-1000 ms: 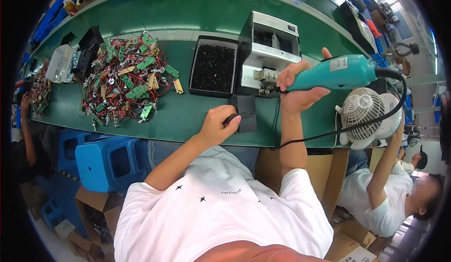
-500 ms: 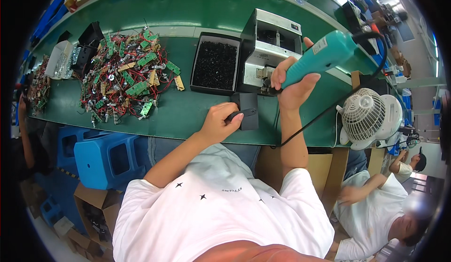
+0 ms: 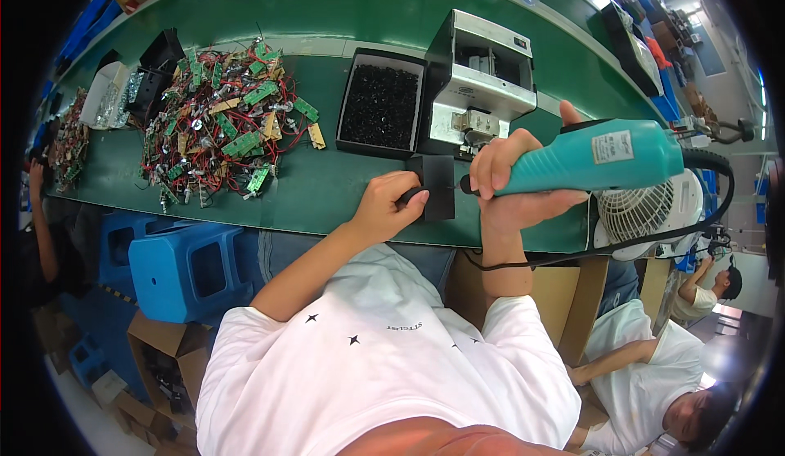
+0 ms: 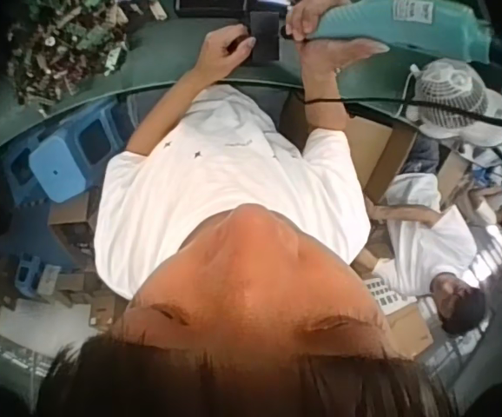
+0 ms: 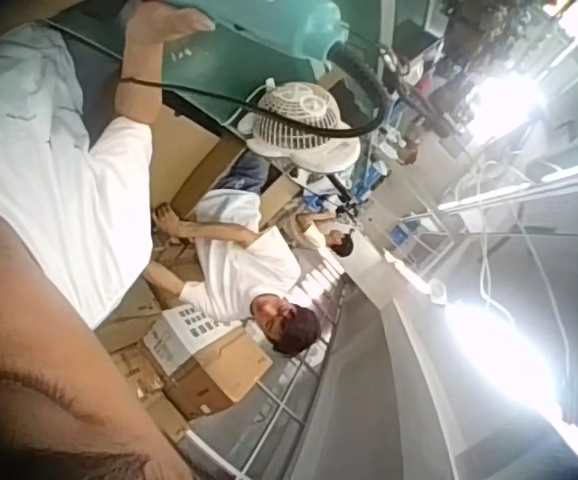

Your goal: Assemble small electronic components using an electric screwdriver at a factory workbench.

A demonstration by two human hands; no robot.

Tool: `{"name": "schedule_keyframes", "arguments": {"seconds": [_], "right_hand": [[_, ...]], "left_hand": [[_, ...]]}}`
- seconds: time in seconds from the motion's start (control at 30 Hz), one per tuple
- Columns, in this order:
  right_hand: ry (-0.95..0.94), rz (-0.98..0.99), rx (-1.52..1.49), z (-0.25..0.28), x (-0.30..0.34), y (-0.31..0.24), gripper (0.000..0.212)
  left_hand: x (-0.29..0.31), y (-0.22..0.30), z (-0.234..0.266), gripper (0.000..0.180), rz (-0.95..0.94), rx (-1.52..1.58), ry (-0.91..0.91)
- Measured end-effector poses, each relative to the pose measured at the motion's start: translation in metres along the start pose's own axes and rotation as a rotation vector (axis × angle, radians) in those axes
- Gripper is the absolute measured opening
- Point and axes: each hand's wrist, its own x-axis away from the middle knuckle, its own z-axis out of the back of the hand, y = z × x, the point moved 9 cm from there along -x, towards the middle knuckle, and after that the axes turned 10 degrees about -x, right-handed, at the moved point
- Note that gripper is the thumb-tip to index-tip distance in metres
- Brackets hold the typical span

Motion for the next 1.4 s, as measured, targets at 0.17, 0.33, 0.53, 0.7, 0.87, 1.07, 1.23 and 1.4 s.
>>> {"name": "schedule_keyframes", "arguments": {"seconds": [0.17, 0.33, 0.53, 0.7, 0.87, 1.07, 1.23, 1.4], "right_hand": [[0.000, -0.034, 0.087, 0.002, 0.001, 0.007, 0.089], [-0.057, -0.050, 0.158, -0.005, 0.005, 0.011, 0.085], [-0.184, -0.076, 0.151, -0.010, 0.009, 0.016, 0.084], [-0.199, -0.110, 0.074, -0.011, 0.012, 0.003, 0.079], [-0.092, 0.404, 0.049, 0.037, -0.013, -0.066, 0.064], [0.240, 0.706, 0.507, 0.151, -0.016, -0.089, 0.064], [0.292, 0.677, 0.807, 0.172, -0.009, -0.073, 0.057], [0.224, 0.593, 0.867, 0.152, -0.020, -0.038, 0.056]], "left_hand": [[0.000, 0.002, 0.000, 0.011, 0.018, 0.007, -0.001], [0.002, 0.000, -0.001, 0.012, 0.026, -0.009, -0.011], [0.001, 0.015, 0.001, 0.027, -0.072, -0.191, 0.039], [0.004, 0.037, -0.003, 0.063, -0.233, -0.500, 0.127], [0.008, 0.036, 0.026, 0.051, -0.011, -0.375, 0.042], [-0.139, 0.019, 0.130, 0.030, 0.232, -0.329, 0.088], [-0.262, -0.079, 0.184, 0.033, 0.138, -0.767, 0.173], [-0.323, -0.127, 0.213, 0.035, -0.111, -1.040, 0.385]]}}
